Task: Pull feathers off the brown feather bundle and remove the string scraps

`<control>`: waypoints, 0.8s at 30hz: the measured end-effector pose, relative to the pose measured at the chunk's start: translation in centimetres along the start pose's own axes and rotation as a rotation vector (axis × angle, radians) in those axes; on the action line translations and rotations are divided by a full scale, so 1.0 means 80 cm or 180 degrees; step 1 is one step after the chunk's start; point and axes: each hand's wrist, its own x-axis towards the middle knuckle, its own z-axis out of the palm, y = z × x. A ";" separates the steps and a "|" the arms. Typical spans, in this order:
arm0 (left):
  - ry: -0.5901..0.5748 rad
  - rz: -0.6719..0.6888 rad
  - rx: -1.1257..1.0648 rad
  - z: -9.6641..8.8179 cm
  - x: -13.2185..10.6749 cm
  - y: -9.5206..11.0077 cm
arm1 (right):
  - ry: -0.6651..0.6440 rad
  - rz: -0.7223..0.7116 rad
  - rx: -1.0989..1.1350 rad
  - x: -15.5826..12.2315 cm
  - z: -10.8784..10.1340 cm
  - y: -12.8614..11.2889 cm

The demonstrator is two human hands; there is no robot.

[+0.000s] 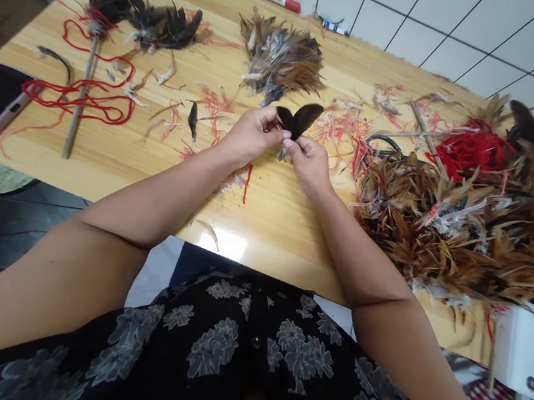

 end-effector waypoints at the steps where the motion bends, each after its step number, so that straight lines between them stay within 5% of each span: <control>1: 0.0031 -0.0005 -0.0084 -0.001 0.001 -0.001 | -0.0051 0.0031 0.0027 0.000 0.000 -0.001; 9: -0.0174 -0.0220 -0.0533 -0.010 0.008 -0.020 | -0.0358 0.0127 0.0381 -0.001 -0.005 -0.017; 13: -0.0197 -0.0127 -0.0163 -0.018 0.009 0.003 | -0.0415 0.0132 0.0315 -0.001 -0.011 -0.016; 15: -0.0044 0.0073 0.0338 -0.041 0.008 0.030 | -0.0370 0.0133 0.0330 0.000 -0.013 -0.012; 19: 0.0925 0.0459 0.1926 -0.116 -0.008 0.086 | -0.0324 0.0169 0.0380 0.001 -0.015 -0.006; 21: 0.1143 0.0245 0.2606 -0.150 -0.026 0.102 | -0.0277 0.0162 0.0378 0.001 -0.015 -0.006; 24: 0.0943 -0.0493 0.3394 -0.171 -0.050 0.105 | -0.0217 0.0159 0.0330 -0.001 -0.014 -0.007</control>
